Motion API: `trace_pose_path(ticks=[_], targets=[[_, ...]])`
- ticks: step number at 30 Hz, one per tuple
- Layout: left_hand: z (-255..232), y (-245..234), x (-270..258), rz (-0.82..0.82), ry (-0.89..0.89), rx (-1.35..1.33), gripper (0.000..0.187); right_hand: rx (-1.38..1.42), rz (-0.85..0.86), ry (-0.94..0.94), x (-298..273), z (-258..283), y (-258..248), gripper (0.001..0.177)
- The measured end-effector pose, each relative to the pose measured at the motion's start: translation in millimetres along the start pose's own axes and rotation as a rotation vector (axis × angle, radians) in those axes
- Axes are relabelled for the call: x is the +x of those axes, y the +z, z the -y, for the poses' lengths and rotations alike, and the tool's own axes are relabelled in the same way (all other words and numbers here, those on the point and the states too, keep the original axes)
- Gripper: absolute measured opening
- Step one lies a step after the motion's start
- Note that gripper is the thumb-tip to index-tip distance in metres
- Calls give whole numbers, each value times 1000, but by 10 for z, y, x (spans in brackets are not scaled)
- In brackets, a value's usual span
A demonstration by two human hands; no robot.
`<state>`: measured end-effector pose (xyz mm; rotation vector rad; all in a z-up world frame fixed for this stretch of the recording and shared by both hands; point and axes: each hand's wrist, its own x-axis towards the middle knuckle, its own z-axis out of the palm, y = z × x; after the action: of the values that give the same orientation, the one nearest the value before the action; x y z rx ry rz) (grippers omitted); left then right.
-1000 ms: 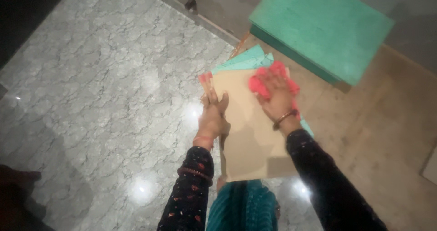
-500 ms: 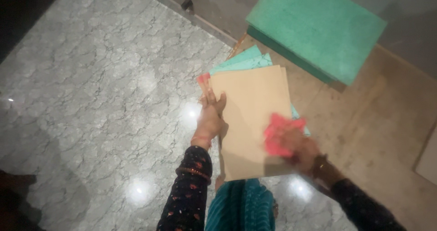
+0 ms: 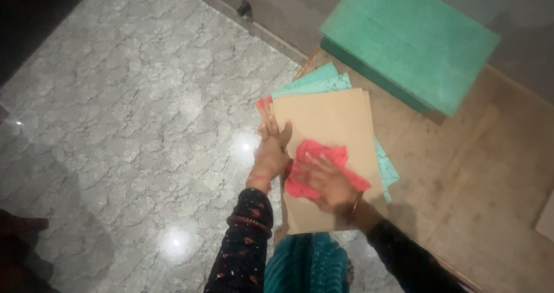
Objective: The person wipes the surface of several flat boards using a red cloth. They handle the boards one at a time, wiping each surface and then placing them aside or stacking them.
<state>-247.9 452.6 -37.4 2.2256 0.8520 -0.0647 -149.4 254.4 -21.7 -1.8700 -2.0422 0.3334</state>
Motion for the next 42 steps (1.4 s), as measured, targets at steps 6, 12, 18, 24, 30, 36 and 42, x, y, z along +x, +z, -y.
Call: trace_pose_path(ticks=[6, 12, 18, 24, 30, 36, 42], targets=[[51, 71, -23, -45, 37, -30, 75, -18, -243, 323, 19, -548, -333, 65], [-220, 83, -159, -252, 19, -289, 72, 24, -466, 551, -92, -758, -307, 61], [-427, 28, -180, -547, 203, -505, 72, 100, -562, 598, -77, -758, -382, 56], [-925, -111, -120, -332, -75, -876, 72, 590, -755, 658, 55, -422, -888, 53], [-1674, -308, -180, 77, 54, -1164, 65, 1199, -633, 544, 49, -147, -1455, 71], [-2119, -412, -376, 299, 146, -1170, 64, 858, -708, 611, -193, -254, -1897, 75], [-2248, -465, -413, 81, 213, -1036, 81, 1114, -1001, 815, -464, -88, -2308, 68]])
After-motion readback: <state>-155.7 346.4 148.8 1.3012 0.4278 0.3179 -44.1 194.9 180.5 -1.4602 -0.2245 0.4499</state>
